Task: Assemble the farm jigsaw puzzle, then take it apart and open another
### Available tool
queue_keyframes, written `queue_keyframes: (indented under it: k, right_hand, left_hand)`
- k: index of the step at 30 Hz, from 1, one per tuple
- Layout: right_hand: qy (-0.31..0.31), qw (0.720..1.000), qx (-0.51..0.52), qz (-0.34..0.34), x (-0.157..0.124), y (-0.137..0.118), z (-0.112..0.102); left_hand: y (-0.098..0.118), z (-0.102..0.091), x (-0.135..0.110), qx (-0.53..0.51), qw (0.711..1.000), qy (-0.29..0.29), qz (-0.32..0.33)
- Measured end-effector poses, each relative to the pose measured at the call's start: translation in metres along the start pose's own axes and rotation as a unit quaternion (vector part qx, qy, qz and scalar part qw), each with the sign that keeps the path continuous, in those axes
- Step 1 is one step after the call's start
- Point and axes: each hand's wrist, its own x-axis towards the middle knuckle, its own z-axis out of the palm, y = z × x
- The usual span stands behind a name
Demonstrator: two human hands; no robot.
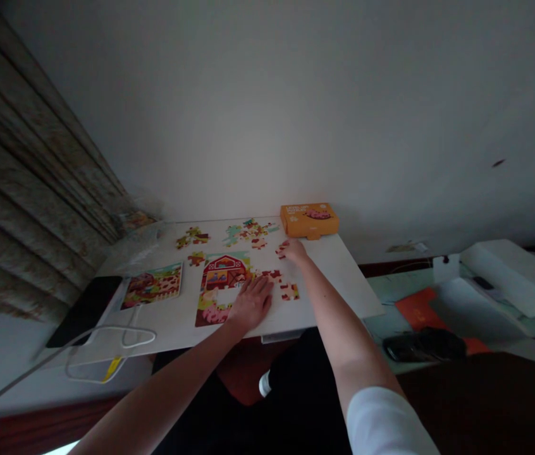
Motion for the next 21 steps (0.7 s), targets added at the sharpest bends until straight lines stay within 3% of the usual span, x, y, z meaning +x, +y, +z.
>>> queue_keyframes:
  k: [7,12,16,21]
  right_hand:
    - [-0.013,0.997,0.07,0.041,-0.038,0.007,-0.03]
    - [-0.073,0.988,0.135,0.018,-0.071,0.012,-0.046]
    - [-0.1,0.989,0.105,-0.006,-0.081,0.016,-0.043]
    - [-0.07,0.997,-0.001,-0.032,-0.081,0.014,-0.031]
  left_hand:
    - [0.001,-0.001,0.003,0.019,1.0,-0.022,0.001]
    - [0.004,-0.002,0.006,0.03,0.999,-0.036,0.005]
    - [0.003,0.0,0.006,0.028,0.999,-0.028,0.009]
    - [0.003,0.002,0.004,0.032,0.999,-0.02,0.005]
